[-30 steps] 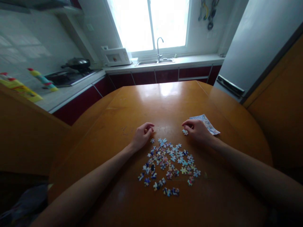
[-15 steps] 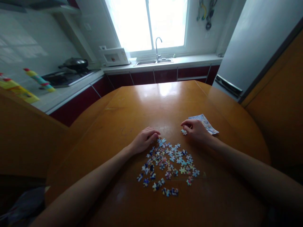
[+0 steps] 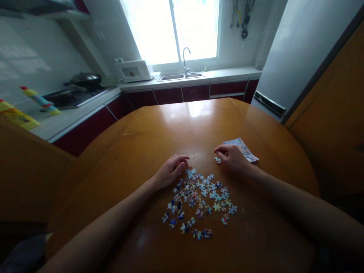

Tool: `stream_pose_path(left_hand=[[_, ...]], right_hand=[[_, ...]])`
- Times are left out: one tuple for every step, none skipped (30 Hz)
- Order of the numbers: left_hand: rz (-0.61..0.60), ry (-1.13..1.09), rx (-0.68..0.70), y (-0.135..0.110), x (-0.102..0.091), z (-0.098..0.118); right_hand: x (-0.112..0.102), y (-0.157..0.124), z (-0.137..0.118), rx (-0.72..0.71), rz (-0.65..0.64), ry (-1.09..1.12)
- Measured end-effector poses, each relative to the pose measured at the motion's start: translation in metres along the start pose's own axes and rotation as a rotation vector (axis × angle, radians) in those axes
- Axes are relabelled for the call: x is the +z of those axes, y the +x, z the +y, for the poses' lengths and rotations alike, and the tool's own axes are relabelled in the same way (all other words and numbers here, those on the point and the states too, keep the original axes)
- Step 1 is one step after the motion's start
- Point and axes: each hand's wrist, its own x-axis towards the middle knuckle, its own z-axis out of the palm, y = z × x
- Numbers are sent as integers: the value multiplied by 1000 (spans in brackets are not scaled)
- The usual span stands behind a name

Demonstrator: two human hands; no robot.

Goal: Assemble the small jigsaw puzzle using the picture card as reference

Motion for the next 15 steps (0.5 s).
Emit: stream_pose_path(left_hand=[[9,-4,-10,0,1,-1],[10,-2,-14,-1,1,-2],[4,2,-12,-1,1,-2],[-9,3,-3,-1,1,-2],[-23,-4,11,-2,0,-1],[-34,-18,30,-2,-1,0],[-46,-35,50,-2,-2,2],[-59,-49,70,-3,-3,4],[-70,-58,89,-3,-4,6],[-79,-61,103,-3,-5,7],[-86,-59,113,-4,-5,9],[-90,-55,118,-4,-6,10],[-88,-53,121,-4,-6,10],[-83,-52,122,-4,-6,11],[-79,-48,121,-3,-6,11]], right_hand=[[0,0,0,-4,1,2],[0,0,1,-6,-1,2],[0,0,1,-7,-2,1],[0,0,1,-7,-3,-2],[0,0,1,-6,-3,-6],[0,0,1,-7,-5,-9],[0,0,0,-7,-6,-11],[0,0,0,-8,-6,-11],[0,0,0,-7,-5,-10],[0,0,0,-6,-6,-9],[0,0,-1,-5,-7,-10],[0,0,-1,-3,-8,-12],[-1,0,-2,-2,-9,-13],[-1,0,-2,-2,-12,-13],[-1,0,-2,-3,-13,-13]])
